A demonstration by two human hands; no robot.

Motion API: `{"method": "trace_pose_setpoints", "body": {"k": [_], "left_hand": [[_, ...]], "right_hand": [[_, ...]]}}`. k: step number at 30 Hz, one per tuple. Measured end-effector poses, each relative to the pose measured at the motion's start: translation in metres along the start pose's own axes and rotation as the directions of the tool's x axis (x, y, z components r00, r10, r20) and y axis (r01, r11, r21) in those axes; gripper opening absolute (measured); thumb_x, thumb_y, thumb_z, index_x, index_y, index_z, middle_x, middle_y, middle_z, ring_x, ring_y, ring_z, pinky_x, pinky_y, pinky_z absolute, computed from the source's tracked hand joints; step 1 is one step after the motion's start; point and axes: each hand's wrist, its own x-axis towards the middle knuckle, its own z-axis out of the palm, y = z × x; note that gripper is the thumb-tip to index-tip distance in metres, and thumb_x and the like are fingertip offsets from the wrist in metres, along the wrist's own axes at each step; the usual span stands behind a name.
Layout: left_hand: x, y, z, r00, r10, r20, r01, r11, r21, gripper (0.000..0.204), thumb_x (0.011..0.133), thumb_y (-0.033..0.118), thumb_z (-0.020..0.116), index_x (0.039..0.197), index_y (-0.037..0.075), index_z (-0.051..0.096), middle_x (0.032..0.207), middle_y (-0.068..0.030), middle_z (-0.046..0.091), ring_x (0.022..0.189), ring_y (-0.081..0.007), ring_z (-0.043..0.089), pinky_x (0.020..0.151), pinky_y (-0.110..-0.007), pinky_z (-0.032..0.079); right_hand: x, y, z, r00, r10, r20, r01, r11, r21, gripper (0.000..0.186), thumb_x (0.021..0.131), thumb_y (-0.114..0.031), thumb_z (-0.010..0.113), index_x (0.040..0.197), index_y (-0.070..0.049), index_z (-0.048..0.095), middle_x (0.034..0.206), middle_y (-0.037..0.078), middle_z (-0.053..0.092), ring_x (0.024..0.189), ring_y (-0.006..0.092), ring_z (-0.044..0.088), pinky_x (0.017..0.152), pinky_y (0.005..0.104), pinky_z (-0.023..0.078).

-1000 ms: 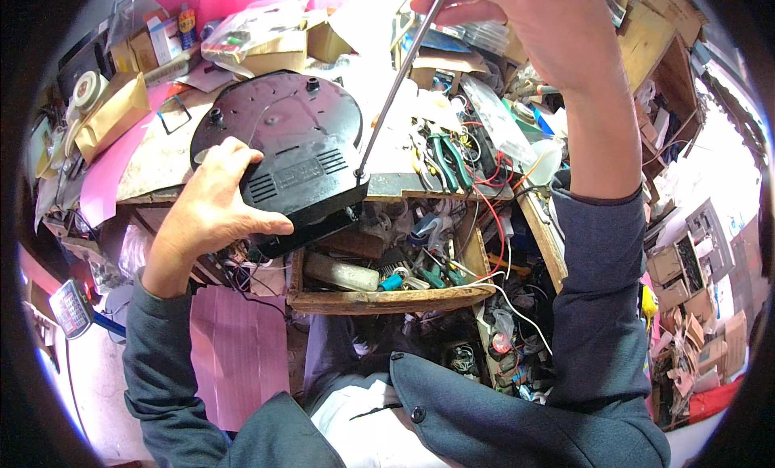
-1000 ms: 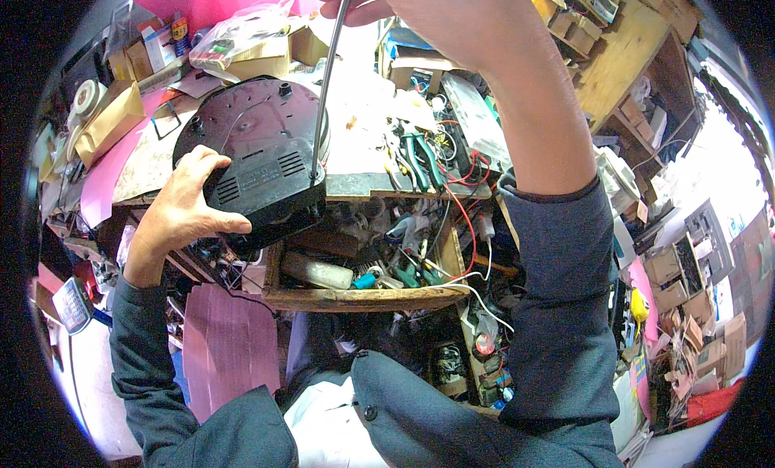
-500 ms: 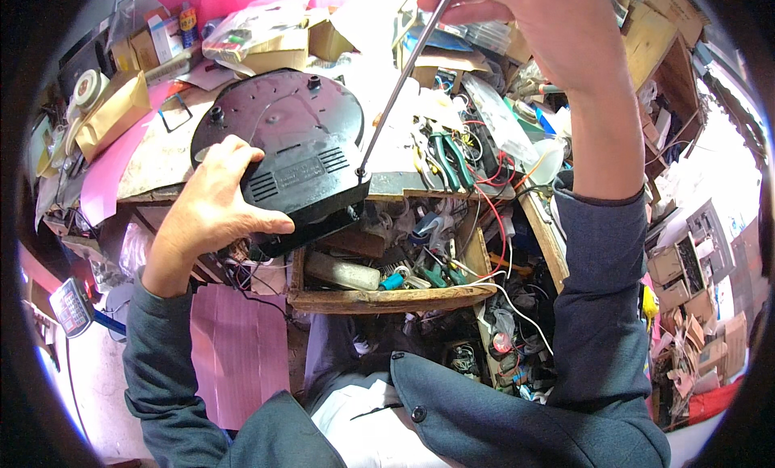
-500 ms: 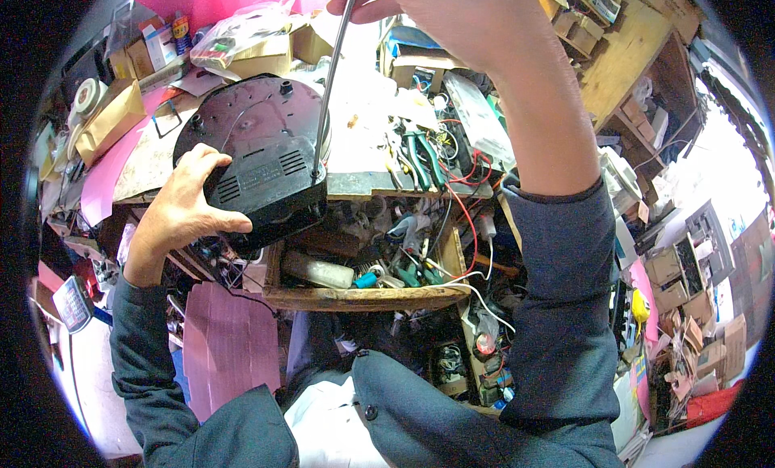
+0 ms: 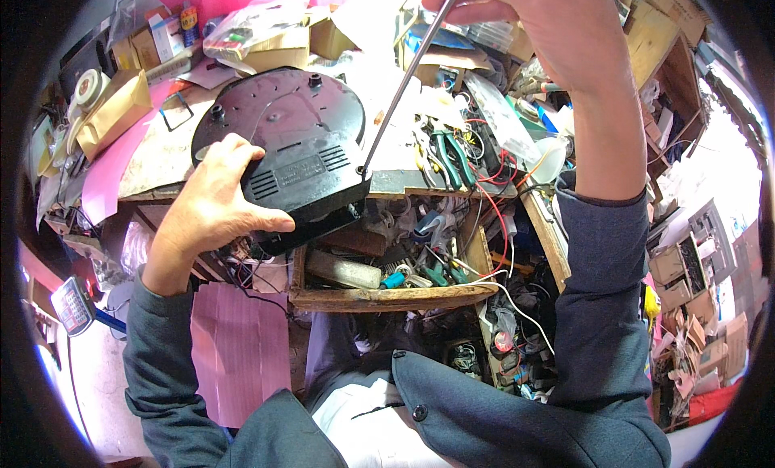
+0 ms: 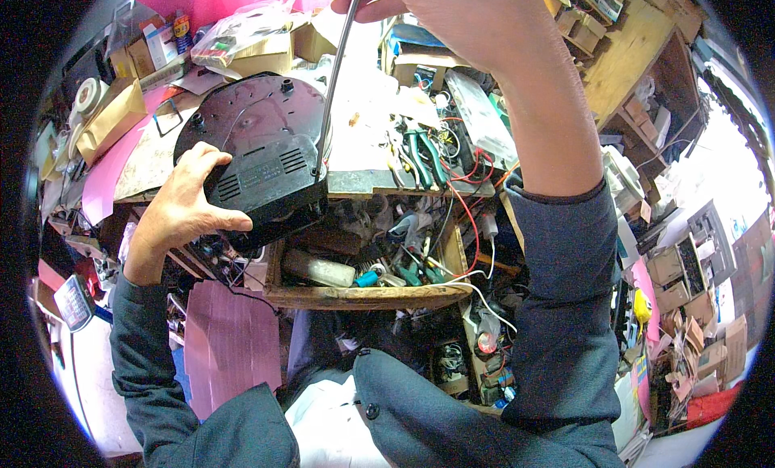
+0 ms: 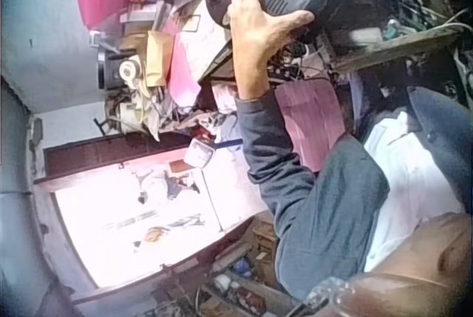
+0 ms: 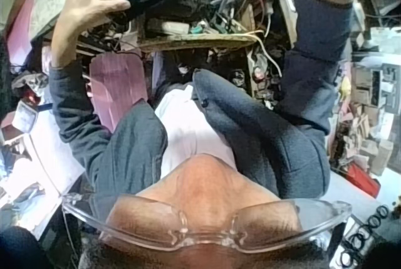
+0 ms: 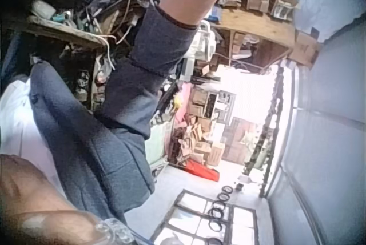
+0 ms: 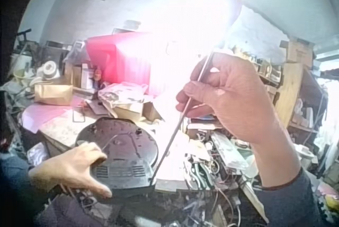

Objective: The person disassembles a black electronic device using a screwdriver, removes the casing, and inspects the internal wiring. They then reassemble the device and hand it to another person. Later, they disassemble a white electric kettle, remove its base, and inspect the heating element.

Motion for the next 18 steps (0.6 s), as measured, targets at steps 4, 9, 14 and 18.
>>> {"method": "trace_pose_setpoints", "body": {"k": [4,9,14,18], "left_hand": [[-0.002,0.000,-0.001,1.000,-0.005,-0.002,0.005,1.000,-0.003,0.092,0.056,0.050,0.093,0.120,-0.008,0.061,0.117,-0.0188,0.057,0.115,-0.0372,0.055,0.102,-0.042,0.045],[-0.002,-0.002,0.000,1.000,0.010,-0.012,-0.010,1.000,-0.003,0.092,0.056,0.049,0.094,0.120,-0.008,0.061,0.117,-0.0188,0.057,0.115,-0.0370,0.055,0.102,-0.042,0.045],[-0.001,-0.001,0.001,1.000,-0.002,-0.011,0.002,1.000,-0.019,0.091,0.056,0.047,0.095,0.121,-0.008,0.061,0.116,-0.0188,0.057,0.115,-0.0367,0.056,0.102,-0.041,0.045],[-0.001,-0.001,0.002,1.000,0.013,-0.023,-0.014,0.999,-0.036,0.092,0.056,0.046,0.095,0.122,-0.008,0.062,0.116,-0.0188,0.058,0.114,-0.0362,0.056,0.102,-0.041,0.045]], "right_hand": [[0.000,-0.001,0.002,0.999,-0.031,0.018,0.031,1.000,0.005,0.005,0.097,0.005,0.061,0.099,0.008,0.059,0.089,0.021,0.071,0.080,0.0251,0.074,0.068,0.0316,0.066],[-0.003,0.007,-0.003,0.981,-0.169,0.101,0.164,0.985,0.054,0.009,0.097,0.004,0.061,0.104,0.010,0.059,0.092,0.022,0.072,0.082,0.0252,0.075,0.069,0.0314,0.066],[0.012,0.013,-0.008,0.973,-0.090,0.213,0.046,0.978,0.204,0.016,0.098,0.003,0.059,0.112,0.011,0.057,0.101,0.023,0.071,0.091,0.0270,0.074,0.078,0.0346,0.065],[0.011,-0.004,0.002,0.980,0.003,0.197,-0.035,0.987,0.159,0.017,0.099,0.001,0.060,0.113,0.009,0.057,0.106,0.022,0.070,0.096,0.0276,0.073,0.083,0.0362,0.063]]}}
